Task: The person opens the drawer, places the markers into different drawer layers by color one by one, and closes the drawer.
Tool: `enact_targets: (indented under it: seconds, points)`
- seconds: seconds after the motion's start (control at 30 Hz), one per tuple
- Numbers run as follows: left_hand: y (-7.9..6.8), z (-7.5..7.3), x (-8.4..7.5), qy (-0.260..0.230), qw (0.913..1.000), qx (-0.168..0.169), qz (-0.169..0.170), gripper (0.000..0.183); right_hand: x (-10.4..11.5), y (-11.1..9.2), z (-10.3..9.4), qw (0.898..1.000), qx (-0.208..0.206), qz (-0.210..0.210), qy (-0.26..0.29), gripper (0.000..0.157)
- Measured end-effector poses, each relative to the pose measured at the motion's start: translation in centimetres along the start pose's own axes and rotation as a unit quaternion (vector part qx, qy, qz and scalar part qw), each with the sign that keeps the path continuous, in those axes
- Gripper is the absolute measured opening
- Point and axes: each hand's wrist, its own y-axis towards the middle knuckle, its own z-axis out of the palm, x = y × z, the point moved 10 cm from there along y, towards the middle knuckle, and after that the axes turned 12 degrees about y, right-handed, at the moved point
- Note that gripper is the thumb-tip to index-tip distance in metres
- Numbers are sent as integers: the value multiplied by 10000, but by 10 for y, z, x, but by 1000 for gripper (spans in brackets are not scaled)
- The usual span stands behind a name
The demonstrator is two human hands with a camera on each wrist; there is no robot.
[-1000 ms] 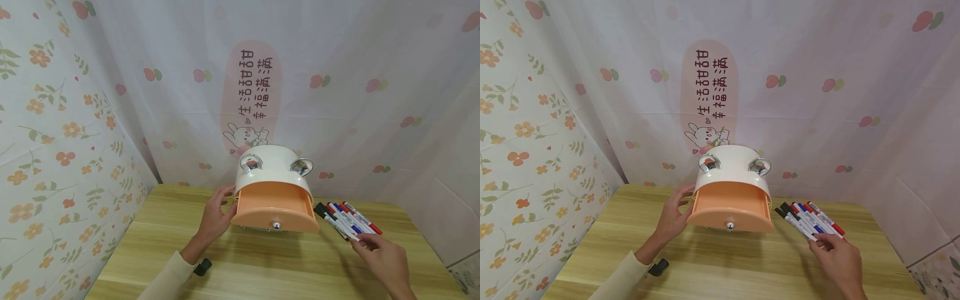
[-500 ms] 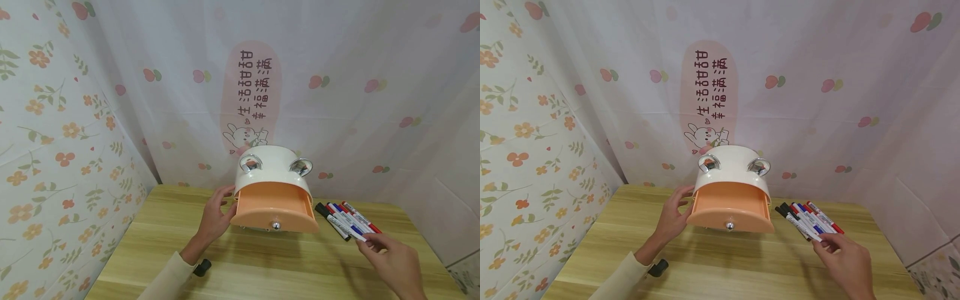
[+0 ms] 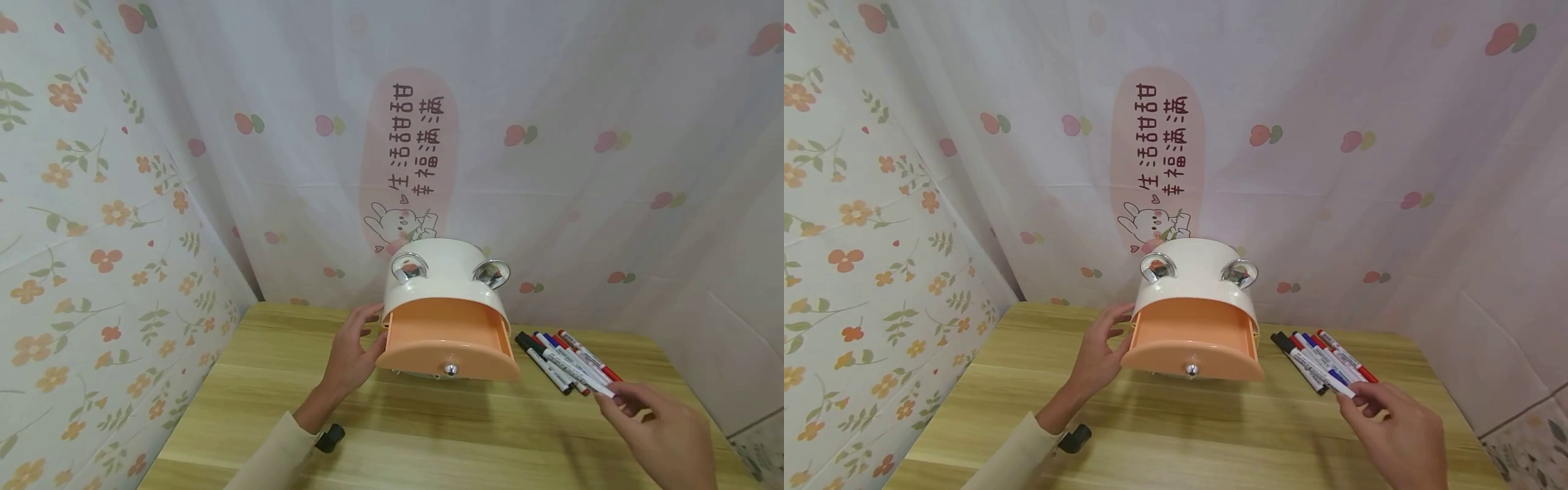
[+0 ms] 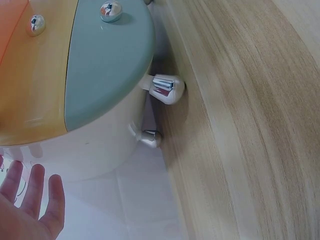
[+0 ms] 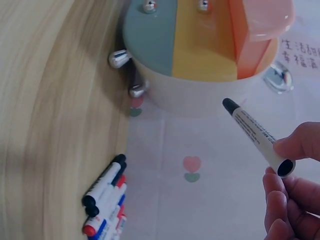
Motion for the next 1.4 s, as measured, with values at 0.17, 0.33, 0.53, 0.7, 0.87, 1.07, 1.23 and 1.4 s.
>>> enact_targets:
  seconds: [0.17,0.33,0.53,0.7,0.87,1.07,1.23,1.4]
  points:
    - [0,-1,-1,-25,10000,-37,40,45,13,-1,-10,9998,-136,-122,18,20]
    - [0,-1,-1,-31,10000,-55,66,46,30,-3,-19,9984,-278,-447,193,18]
    - [0,0,1,14,10000,-36,43,46,51,-7,-28,9960,-382,-771,240,18]
    - [0,1,2,33,10000,25,-29,45,66,-6,-30,9950,-362,-908,216,20]
    - [-1,0,2,48,10000,20,-23,44,81,0,-27,9938,-236,-1043,299,20]
    - [-1,1,2,42,10000,59,-50,44,106,11,-21,9814,-131,-1778,715,25]
    - [-1,1,2,61,10000,56,-43,45,122,22,-12,9708,-70,-2210,934,26]
    - [-1,1,3,81,9999,61,-64,45,134,34,2,9645,39,-2415,1064,26]
